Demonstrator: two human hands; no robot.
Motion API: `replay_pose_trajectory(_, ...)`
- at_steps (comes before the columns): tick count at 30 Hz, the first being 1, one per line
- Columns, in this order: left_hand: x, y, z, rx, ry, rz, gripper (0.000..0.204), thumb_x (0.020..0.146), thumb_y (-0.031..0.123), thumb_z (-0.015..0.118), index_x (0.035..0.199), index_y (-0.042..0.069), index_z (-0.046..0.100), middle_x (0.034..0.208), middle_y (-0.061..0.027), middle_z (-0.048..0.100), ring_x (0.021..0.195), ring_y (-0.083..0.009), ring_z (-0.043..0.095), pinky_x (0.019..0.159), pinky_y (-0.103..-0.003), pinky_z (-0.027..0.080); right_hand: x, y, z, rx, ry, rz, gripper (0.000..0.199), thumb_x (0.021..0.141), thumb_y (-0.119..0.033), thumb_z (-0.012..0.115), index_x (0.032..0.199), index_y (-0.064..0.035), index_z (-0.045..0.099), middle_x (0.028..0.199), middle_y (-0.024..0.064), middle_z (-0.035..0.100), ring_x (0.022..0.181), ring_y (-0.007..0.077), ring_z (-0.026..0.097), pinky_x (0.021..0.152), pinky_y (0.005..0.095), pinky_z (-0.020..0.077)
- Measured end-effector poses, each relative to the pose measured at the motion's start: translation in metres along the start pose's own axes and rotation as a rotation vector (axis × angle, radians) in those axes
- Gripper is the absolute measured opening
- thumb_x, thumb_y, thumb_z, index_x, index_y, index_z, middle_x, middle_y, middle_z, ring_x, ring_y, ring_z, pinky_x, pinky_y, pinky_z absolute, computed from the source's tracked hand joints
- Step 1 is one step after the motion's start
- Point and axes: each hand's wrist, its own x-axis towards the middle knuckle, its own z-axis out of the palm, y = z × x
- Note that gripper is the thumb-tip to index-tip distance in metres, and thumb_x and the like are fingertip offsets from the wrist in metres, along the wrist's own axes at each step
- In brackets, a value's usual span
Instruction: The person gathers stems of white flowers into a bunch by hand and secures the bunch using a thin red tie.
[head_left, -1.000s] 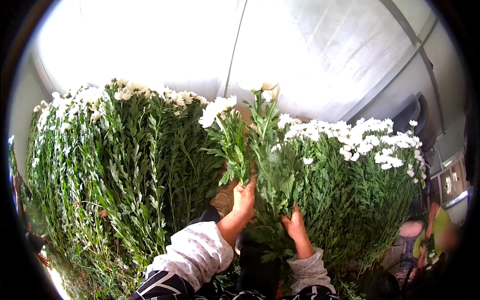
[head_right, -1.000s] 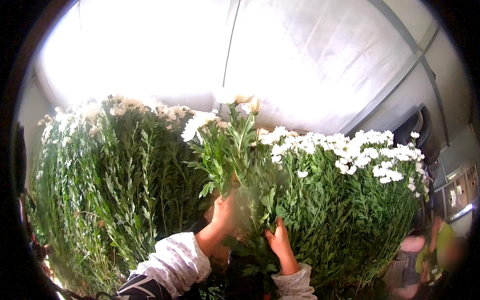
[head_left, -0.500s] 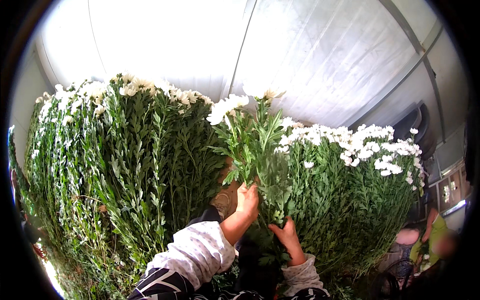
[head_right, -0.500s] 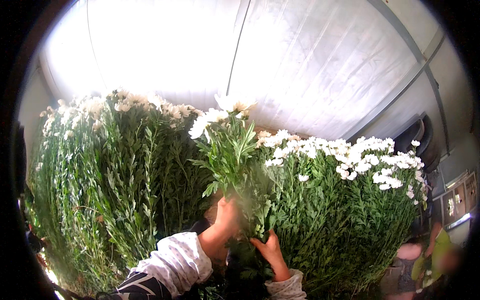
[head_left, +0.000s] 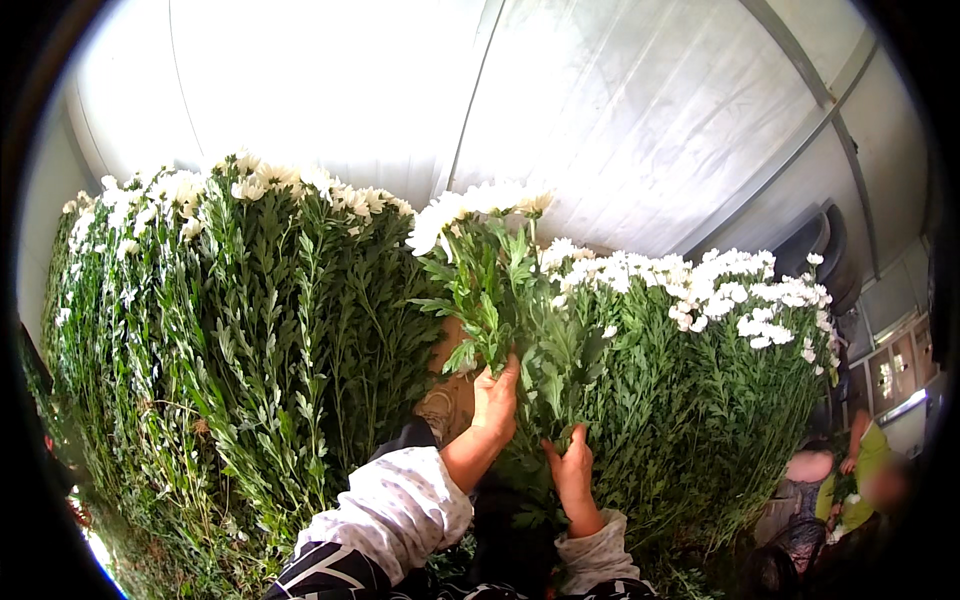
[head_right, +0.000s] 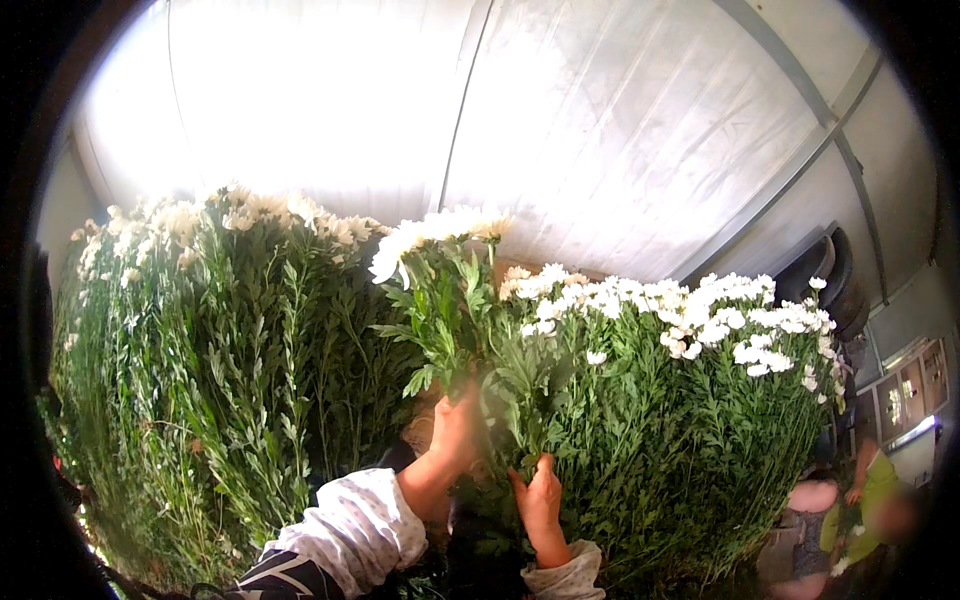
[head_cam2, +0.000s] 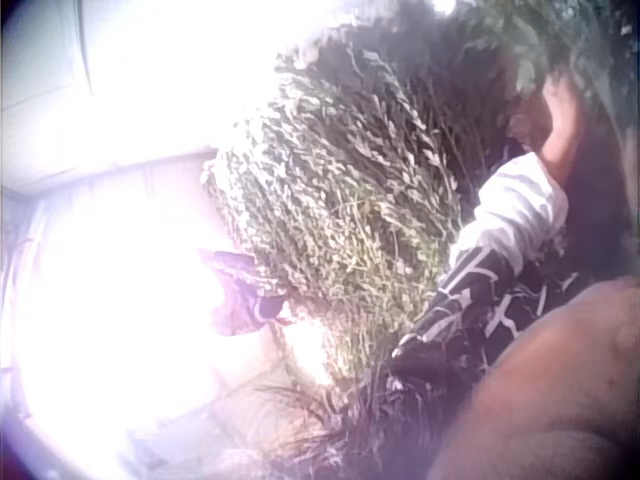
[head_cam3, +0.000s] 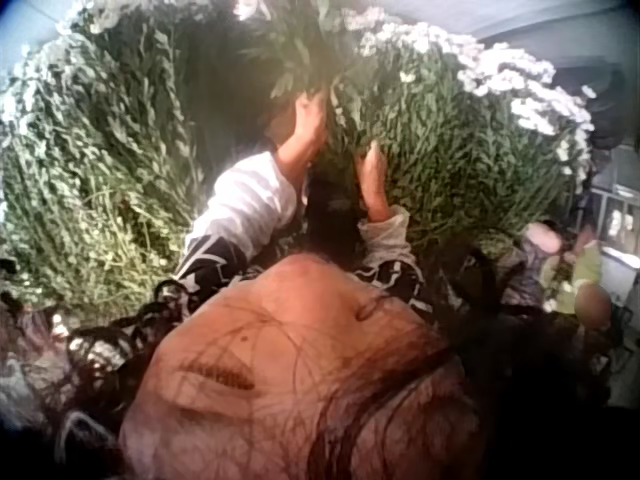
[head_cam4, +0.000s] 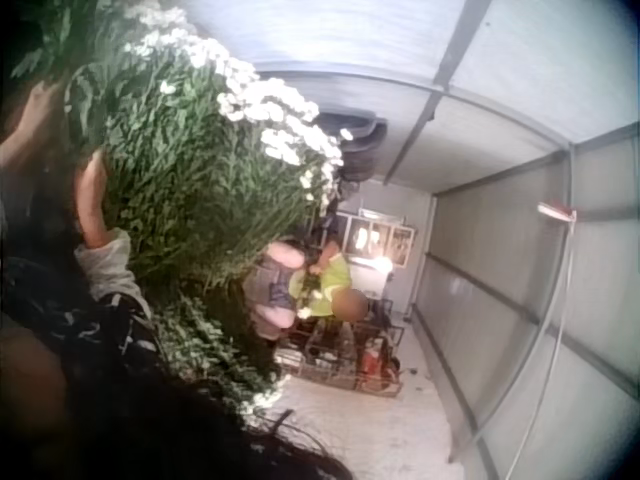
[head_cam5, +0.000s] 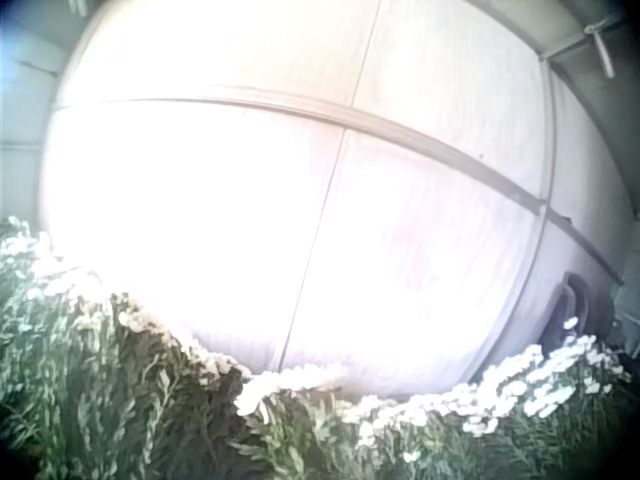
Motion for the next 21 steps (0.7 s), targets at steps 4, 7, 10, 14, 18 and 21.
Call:
replay_pose_trajectory(4, 0.002, -0.003, 0.0, 0.049, 0.007, 0.001, 0.011, 0.079, 0.014, 0.047, 0.076, 0.006, 0.053, 0.062, -0.0027, 0.053, 0.045, -0.0097, 0.046, 0.039, -0.021, 0.036, -0.001, -0.016, 0.0, 0.01, -0.063, 0.047, 0.037, 0.067, -0.007, 0.061, 0.093, 0.0029, 0.036, 0.082, 0.0214, 0.052, 0.076, 0.0369, 0.051, 0.06, 0.0355, 0.0398)
replay_pose_trajectory(7, -0.002, 0.007, 0.002, 0.065, 0.002, -0.006, 0.009, 0.077, 0.013, 0.048, 0.076, 0.006, 0.053, 0.063, -0.0033, 0.054, 0.047, -0.0106, 0.047, 0.039, -0.021, 0.036, -0.001, -0.015, 0.001, 0.035, -0.092, 0.007, 0.044, 0.067, -0.011, 0.063, 0.098, 0.0055, 0.036, 0.082, 0.0231, 0.051, 0.075, 0.0357, 0.052, 0.059, 0.0367, 0.0414)
replay_pose_trajectory(10, 0.002, 0.001, 0.0, 0.051, 0.028, 0.036, 0.007, 0.076, 0.011, 0.049, 0.076, 0.005, 0.053, 0.064, -0.0031, 0.054, 0.049, -0.0113, 0.048, 0.041, -0.022, 0.036, -0.006, 0.009, 0.002, 0.146, -0.239, 0.017, 0.058, 0.066, -0.017, 0.065, 0.106, 0.0092, 0.033, 0.087, 0.0263, 0.049, 0.079, 0.0353, 0.052, 0.062, 0.0372, 0.0425)
replay_pose_trajectory(14, 0.002, -0.002, -0.007, -0.011, 0.03, 0.015, 0.012, 0.073, 0.004, 0.055, 0.084, 0.002, 0.056, 0.081, 0.0, 0.056, 0.069, -0.0085, 0.049, 0.061, -0.022, 0.039, 0.0, -0.027, -0.015, 0.226, -0.309, -0.02, 0.073, 0.065, -0.025, 0.066, 0.112, 0.0127, 0.026, 0.093, 0.0302, 0.047, 0.086, 0.0366, 0.049, 0.068, 0.0381, 0.0418)
replay_pose_trajectory(18, -0.005, -0.001, 0.006, 0.038, 0.071, -0.071, 0.021, 0.072, 0.012, 0.058, 0.089, 0.002, 0.053, 0.082, -0.0035, 0.055, 0.068, -0.0115, 0.049, 0.059, -0.025, 0.04, -0.005, -0.018, -0.011, 0.162, -0.312, 0.081, 0.064, 0.068, -0.015, 0.063, 0.111, 0.0116, 0.025, 0.094, 0.0278, 0.048, 0.086, 0.0348, 0.051, 0.069, 0.0346, 0.0423)
replay_pose_trajectory(21, -0.012, 0.024, 0.016, 0.322, 0.193, -0.385, 0.04, 0.069, 0.024, 0.061, 0.097, 0.001, 0.045, 0.084, -0.0088, 0.052, 0.071, -0.0173, 0.049, 0.057, -0.031, 0.042, 0.001, -0.019, -0.008, 0.277, -0.262, -0.066, 0.055, 0.067, -0.011, 0.062, 0.108, 0.0068, 0.031, 0.09, 0.0229, 0.051, 0.08, 0.0316, 0.053, 0.065, 0.0328, 0.0426)
